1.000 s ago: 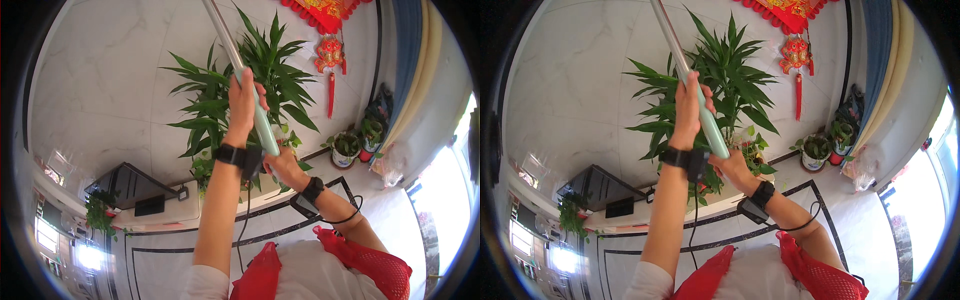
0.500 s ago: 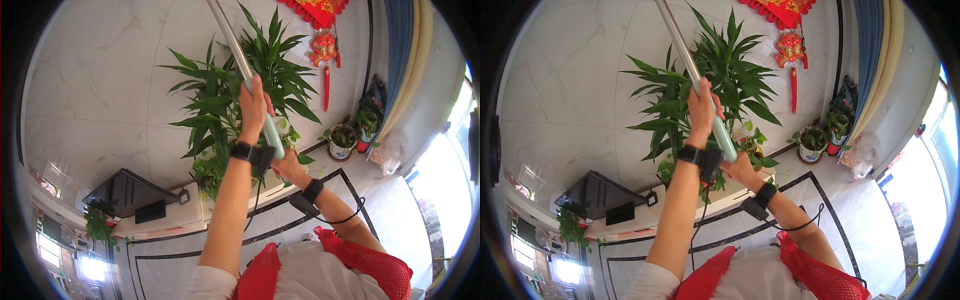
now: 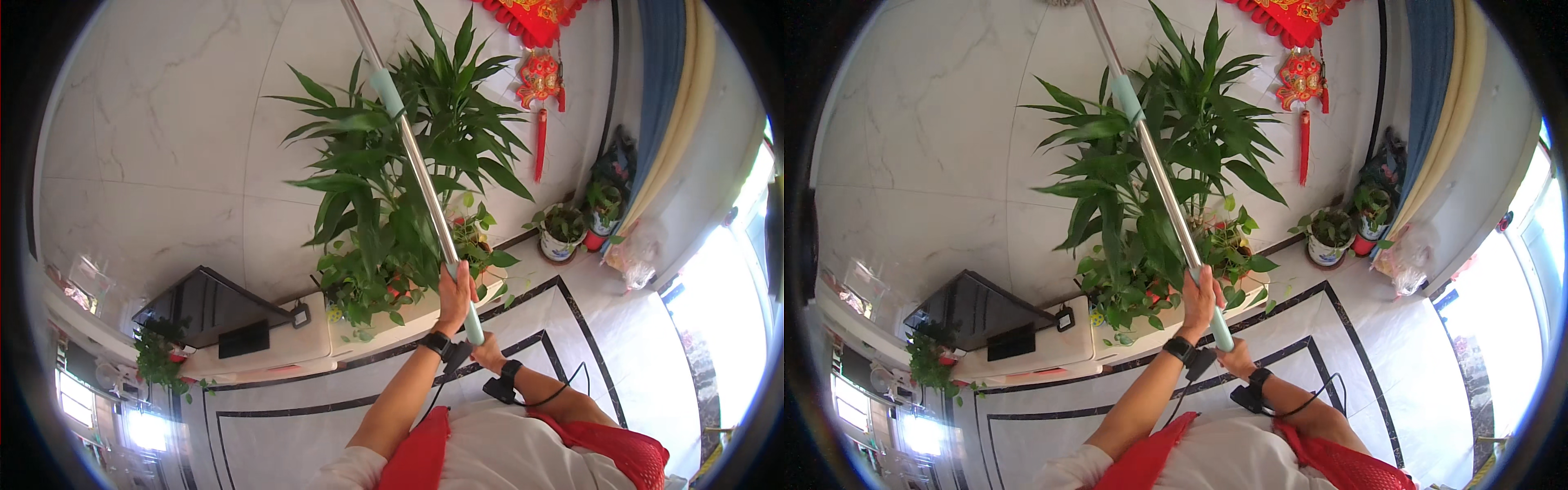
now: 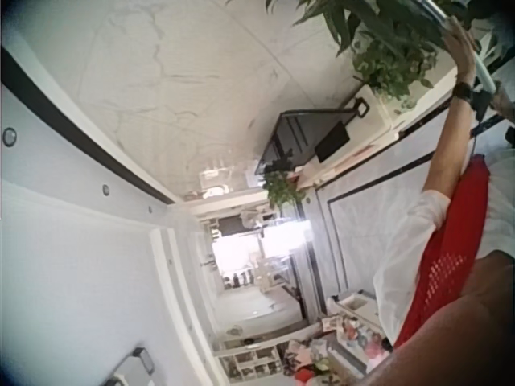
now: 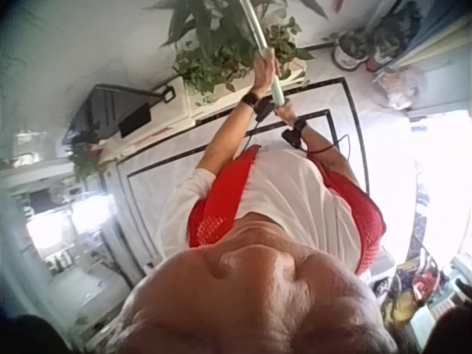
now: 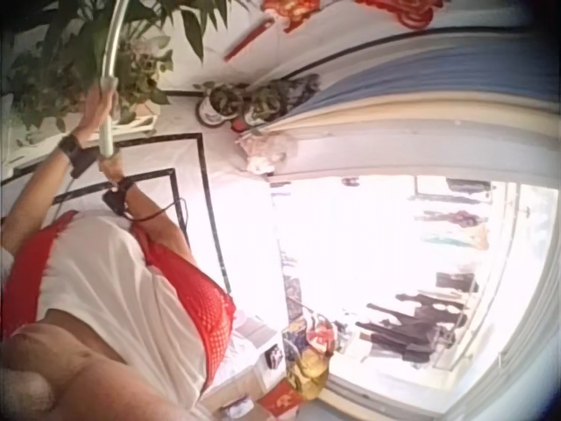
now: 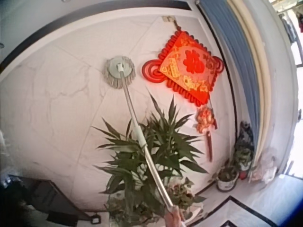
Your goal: Cleaning a marble-tiled wall in a living room using a mop.
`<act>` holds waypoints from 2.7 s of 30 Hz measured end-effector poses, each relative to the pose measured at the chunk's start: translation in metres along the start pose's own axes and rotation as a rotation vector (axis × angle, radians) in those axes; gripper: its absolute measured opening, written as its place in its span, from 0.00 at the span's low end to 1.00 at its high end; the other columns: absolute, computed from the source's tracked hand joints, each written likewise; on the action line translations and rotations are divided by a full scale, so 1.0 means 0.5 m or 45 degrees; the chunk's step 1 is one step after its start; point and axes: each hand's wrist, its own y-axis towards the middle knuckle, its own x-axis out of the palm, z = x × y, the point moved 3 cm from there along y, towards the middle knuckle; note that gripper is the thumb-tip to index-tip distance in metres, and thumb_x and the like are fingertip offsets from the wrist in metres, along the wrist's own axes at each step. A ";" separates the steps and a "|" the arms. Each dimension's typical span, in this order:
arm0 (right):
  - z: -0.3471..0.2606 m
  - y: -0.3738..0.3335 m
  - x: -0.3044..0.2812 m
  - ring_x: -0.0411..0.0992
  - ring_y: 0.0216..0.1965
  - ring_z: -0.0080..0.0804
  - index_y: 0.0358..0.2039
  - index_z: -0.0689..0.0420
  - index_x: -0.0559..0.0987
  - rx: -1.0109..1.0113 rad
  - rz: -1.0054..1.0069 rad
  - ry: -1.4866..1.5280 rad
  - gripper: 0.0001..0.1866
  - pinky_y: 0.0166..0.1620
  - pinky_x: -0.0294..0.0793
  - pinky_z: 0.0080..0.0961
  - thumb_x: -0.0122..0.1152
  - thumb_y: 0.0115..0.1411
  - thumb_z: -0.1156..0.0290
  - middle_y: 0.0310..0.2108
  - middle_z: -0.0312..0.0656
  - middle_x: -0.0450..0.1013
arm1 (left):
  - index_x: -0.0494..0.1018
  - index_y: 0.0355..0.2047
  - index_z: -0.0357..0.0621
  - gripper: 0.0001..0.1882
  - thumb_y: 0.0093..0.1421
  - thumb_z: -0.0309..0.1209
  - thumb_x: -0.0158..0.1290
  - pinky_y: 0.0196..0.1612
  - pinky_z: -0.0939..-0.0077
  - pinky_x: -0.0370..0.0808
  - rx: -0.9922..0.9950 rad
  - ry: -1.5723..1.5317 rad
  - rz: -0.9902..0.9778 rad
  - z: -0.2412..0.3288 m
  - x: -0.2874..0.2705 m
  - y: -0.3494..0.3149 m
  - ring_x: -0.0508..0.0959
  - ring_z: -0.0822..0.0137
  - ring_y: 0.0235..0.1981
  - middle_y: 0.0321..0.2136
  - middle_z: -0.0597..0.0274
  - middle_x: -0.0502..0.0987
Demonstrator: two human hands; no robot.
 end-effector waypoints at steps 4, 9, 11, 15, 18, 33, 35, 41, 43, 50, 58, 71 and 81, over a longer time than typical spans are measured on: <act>0.058 -0.016 -0.004 0.65 0.14 0.21 0.22 0.63 0.72 0.052 0.012 -0.018 0.14 0.18 0.65 0.21 0.66 0.49 0.67 0.14 0.36 0.68 | 0.58 0.37 0.41 0.15 0.65 0.41 0.43 0.12 0.80 0.64 -0.082 -0.044 -0.044 -0.031 -0.002 -0.035 0.65 0.75 0.09 0.12 0.67 0.64; 0.001 0.005 0.003 0.66 0.13 0.22 0.22 0.63 0.72 -0.018 0.030 -0.032 0.12 0.17 0.65 0.21 0.64 0.49 0.68 0.14 0.36 0.68 | 0.58 0.34 0.42 0.15 0.65 0.42 0.42 0.10 0.80 0.64 -0.009 -0.013 -0.046 0.012 0.000 0.005 0.65 0.74 0.08 0.12 0.66 0.64; -0.045 0.031 -0.001 0.66 0.13 0.22 0.21 0.63 0.72 -0.069 0.027 -0.022 0.11 0.16 0.65 0.22 0.61 0.49 0.69 0.14 0.36 0.68 | 0.58 0.31 0.43 0.18 0.65 0.46 0.41 0.10 0.79 0.64 0.045 0.039 -0.059 0.055 0.010 0.044 0.66 0.72 0.06 0.11 0.65 0.65; -0.189 0.067 0.005 0.66 0.12 0.23 0.18 0.63 0.71 -0.196 0.053 -0.036 0.09 0.16 0.64 0.22 0.55 0.49 0.71 0.13 0.37 0.67 | 0.58 0.32 0.42 0.21 0.64 0.49 0.41 0.09 0.79 0.65 0.080 0.075 -0.173 0.142 0.021 0.137 0.67 0.71 0.06 0.11 0.64 0.66; -0.304 0.081 0.011 0.65 0.11 0.23 0.17 0.64 0.71 -0.316 -0.017 -0.038 0.10 0.15 0.63 0.21 0.57 0.49 0.71 0.11 0.37 0.66 | 0.60 0.32 0.41 0.23 0.63 0.52 0.41 0.09 0.77 0.65 0.273 0.009 -0.132 0.258 0.034 0.180 0.68 0.70 0.07 0.10 0.63 0.66; -0.511 0.053 -0.011 0.65 0.10 0.23 0.19 0.63 0.71 -0.378 -0.129 -0.225 0.13 0.15 0.63 0.22 0.62 0.48 0.67 0.11 0.37 0.67 | 0.61 0.35 0.38 0.25 0.61 0.52 0.44 0.09 0.75 0.66 0.371 -0.096 -0.094 0.416 0.057 0.244 0.66 0.70 0.06 0.13 0.61 0.66; -0.420 0.068 -0.014 0.65 0.11 0.23 0.21 0.64 0.72 -0.365 -0.099 -0.260 0.13 0.16 0.64 0.22 0.62 0.48 0.66 0.11 0.37 0.67 | 0.61 0.33 0.39 0.22 0.62 0.50 0.43 0.09 0.77 0.67 0.367 -0.057 -0.102 0.358 0.041 0.210 0.67 0.70 0.06 0.12 0.62 0.67; -0.211 0.029 -0.021 0.66 0.12 0.22 0.21 0.62 0.71 -0.257 -0.107 -0.232 0.10 0.16 0.65 0.21 0.60 0.49 0.69 0.11 0.35 0.66 | 0.60 0.34 0.41 0.18 0.64 0.45 0.42 0.10 0.80 0.64 0.085 -0.136 0.038 0.142 0.005 0.087 0.66 0.73 0.07 0.12 0.65 0.66; -0.145 0.013 -0.027 0.66 0.13 0.22 0.19 0.61 0.72 -0.200 -0.142 -0.277 0.12 0.16 0.65 0.22 0.62 0.49 0.67 0.12 0.35 0.68 | 0.59 0.34 0.42 0.17 0.64 0.44 0.42 0.11 0.80 0.65 0.017 -0.110 0.096 0.100 -0.007 0.036 0.66 0.73 0.08 0.12 0.65 0.66; -0.023 0.003 -0.036 0.66 0.15 0.21 0.20 0.62 0.73 -0.154 -0.089 -0.399 0.13 0.20 0.66 0.25 0.64 0.46 0.65 0.13 0.37 0.67 | 0.59 0.32 0.44 0.19 0.63 0.48 0.43 0.13 0.76 0.69 -0.030 -0.225 0.041 0.016 -0.034 -0.016 0.69 0.70 0.10 0.13 0.62 0.67; -0.325 0.089 0.086 0.68 0.12 0.24 0.25 0.68 0.74 -0.318 -0.097 -0.344 0.15 0.16 0.66 0.23 0.63 0.46 0.67 0.13 0.40 0.69 | 0.61 0.34 0.40 0.24 0.62 0.53 0.42 0.12 0.75 0.69 0.258 -0.128 -0.050 0.296 -0.117 0.160 0.69 0.69 0.09 0.14 0.59 0.68; -0.471 0.074 0.294 0.66 0.11 0.23 0.22 0.68 0.72 -0.400 -0.246 -0.177 0.14 0.15 0.64 0.23 0.63 0.45 0.68 0.13 0.39 0.68 | 0.60 0.36 0.37 0.27 0.60 0.54 0.44 0.12 0.73 0.69 0.348 -0.084 0.051 0.473 -0.278 0.196 0.69 0.68 0.09 0.15 0.56 0.69; -0.005 -0.013 0.238 0.65 0.16 0.18 0.21 0.61 0.73 -0.078 -0.181 -0.281 0.13 0.18 0.66 0.23 0.65 0.47 0.66 0.13 0.35 0.68 | 0.58 0.33 0.41 0.22 0.63 0.49 0.43 0.12 0.79 0.66 0.018 -0.092 0.134 0.098 -0.302 -0.050 0.68 0.72 0.09 0.12 0.62 0.68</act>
